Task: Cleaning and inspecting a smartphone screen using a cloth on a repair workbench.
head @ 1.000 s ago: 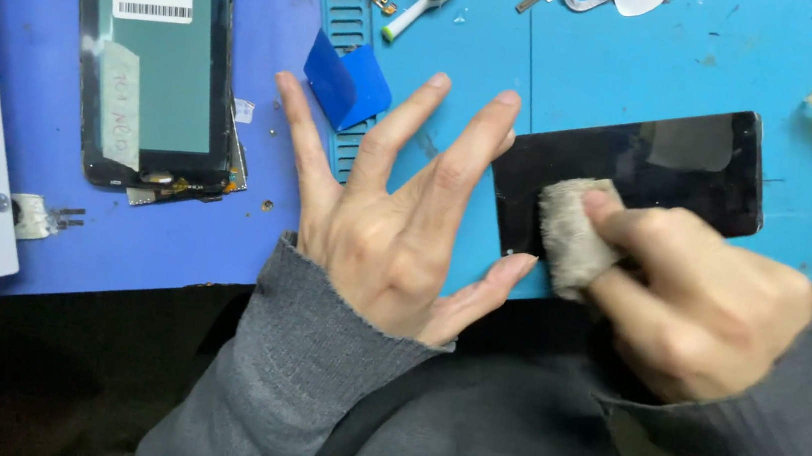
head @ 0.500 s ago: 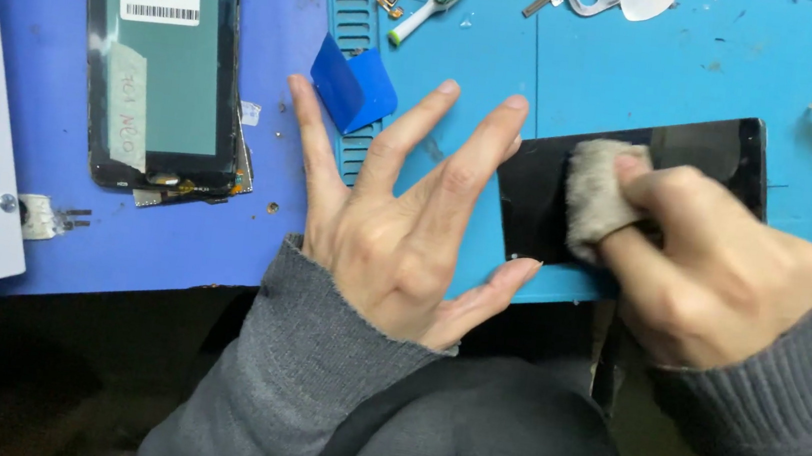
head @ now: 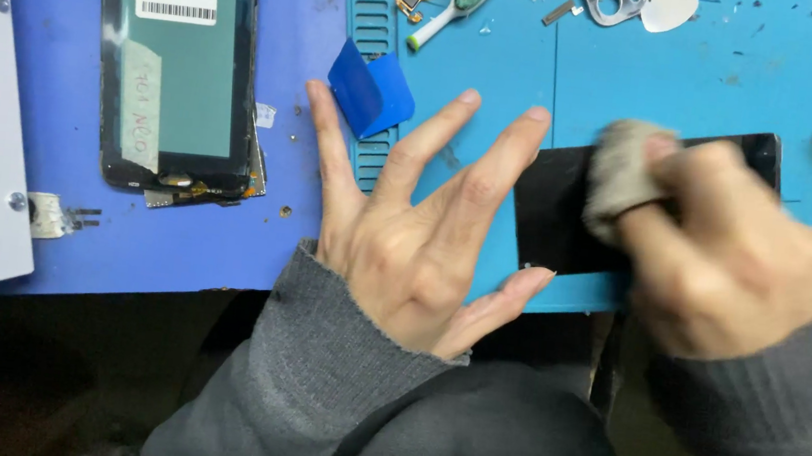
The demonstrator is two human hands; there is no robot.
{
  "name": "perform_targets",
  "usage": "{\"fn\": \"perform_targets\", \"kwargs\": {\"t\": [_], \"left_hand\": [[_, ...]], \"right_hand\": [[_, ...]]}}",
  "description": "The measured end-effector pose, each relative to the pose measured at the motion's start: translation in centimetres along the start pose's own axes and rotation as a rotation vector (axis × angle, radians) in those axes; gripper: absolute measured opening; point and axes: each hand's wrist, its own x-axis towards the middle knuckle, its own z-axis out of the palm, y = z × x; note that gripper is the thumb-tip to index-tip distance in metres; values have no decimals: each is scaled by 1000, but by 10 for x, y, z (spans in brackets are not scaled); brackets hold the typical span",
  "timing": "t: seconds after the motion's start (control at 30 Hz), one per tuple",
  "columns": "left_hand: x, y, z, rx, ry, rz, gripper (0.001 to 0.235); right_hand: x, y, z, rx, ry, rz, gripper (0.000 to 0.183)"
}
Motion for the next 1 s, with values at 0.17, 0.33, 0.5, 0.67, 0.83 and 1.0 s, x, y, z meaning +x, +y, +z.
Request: {"fn": "perform_targets", "kwargs": {"t": [0.17,0.33,0.5,0.67,0.83,1.0], "left_hand": [[2,-1,1,16,112,-20,63],[5,0,-8,20,-74,10,60],[6,3,-7,29,-48,-7,59],[4,0,-9,49,-46,10,61],[6,7,-19,122,-214,-103,83],[4,5,-20,150,-197,-88,78]], "right_hand": [[-11,15,-9,227,-165,-15,33],[-7,5,-21,11,-214,-134,29],[14,-6,-7,-33,-10,-53,18],[1,3,-2,-93,-72,3,25],[25,-24,-6,-49,30,-133,25],[17,-24,-1,40,0,-72,17]]}}
